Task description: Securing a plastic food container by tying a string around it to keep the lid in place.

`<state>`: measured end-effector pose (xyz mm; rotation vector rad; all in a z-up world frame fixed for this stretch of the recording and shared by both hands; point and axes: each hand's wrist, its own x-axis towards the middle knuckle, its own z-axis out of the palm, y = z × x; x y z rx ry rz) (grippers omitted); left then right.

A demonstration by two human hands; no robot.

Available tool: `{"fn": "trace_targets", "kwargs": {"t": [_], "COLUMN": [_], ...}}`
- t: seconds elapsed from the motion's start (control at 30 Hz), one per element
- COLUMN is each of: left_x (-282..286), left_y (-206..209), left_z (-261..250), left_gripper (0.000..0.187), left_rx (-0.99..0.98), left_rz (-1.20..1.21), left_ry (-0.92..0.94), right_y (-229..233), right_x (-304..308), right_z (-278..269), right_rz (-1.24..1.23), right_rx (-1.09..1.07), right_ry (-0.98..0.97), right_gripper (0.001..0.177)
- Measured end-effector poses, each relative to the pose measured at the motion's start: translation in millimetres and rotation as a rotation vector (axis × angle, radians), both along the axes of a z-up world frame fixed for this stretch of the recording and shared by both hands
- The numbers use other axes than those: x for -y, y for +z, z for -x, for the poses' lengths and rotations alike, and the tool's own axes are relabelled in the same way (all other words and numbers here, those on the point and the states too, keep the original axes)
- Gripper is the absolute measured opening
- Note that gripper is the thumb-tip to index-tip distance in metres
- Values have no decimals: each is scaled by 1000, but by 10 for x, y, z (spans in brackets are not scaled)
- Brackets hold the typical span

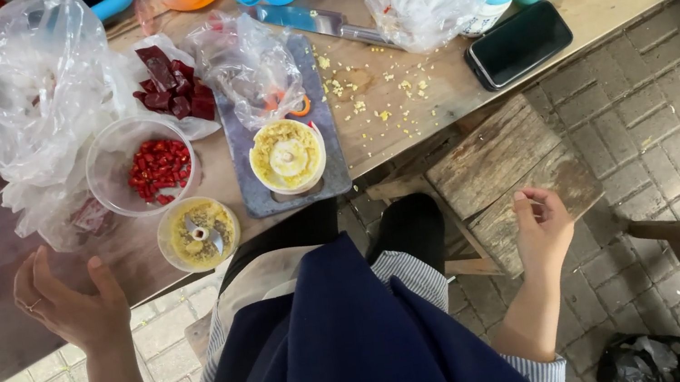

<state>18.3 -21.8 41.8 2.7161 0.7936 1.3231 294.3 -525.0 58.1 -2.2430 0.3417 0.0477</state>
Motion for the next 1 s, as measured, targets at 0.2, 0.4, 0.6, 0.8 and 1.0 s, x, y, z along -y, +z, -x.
{"fn": "trace_targets", "kwargs": {"t": [0.2,0.4,0.6,0.8,1.0], "left_x": [-24,30,438,540,520], "left_y": [-23,263,1053,1351,1443], "left_z": [24,-26,-527,-1314,-1242], "left_gripper": [41,40,41,48,47], "left_rx": [-2,190,321,453,40], "left_rz": [-32,-122,-318,-648,-484], "left_ry": [-27,-148,-288,-563,-666], "right_y": [-30,-2,-61,103,202], "right_x": [328,587,507,260,220], "right_z": [163,334,64,-872,-1681], "right_rz": [-38,-208,-383,-632,-636], "right_rx": [88,296,490,643,772], "right_ry": [-25,-105,-165,-111,-83], "right_gripper": [13,9,37,36,36]}}
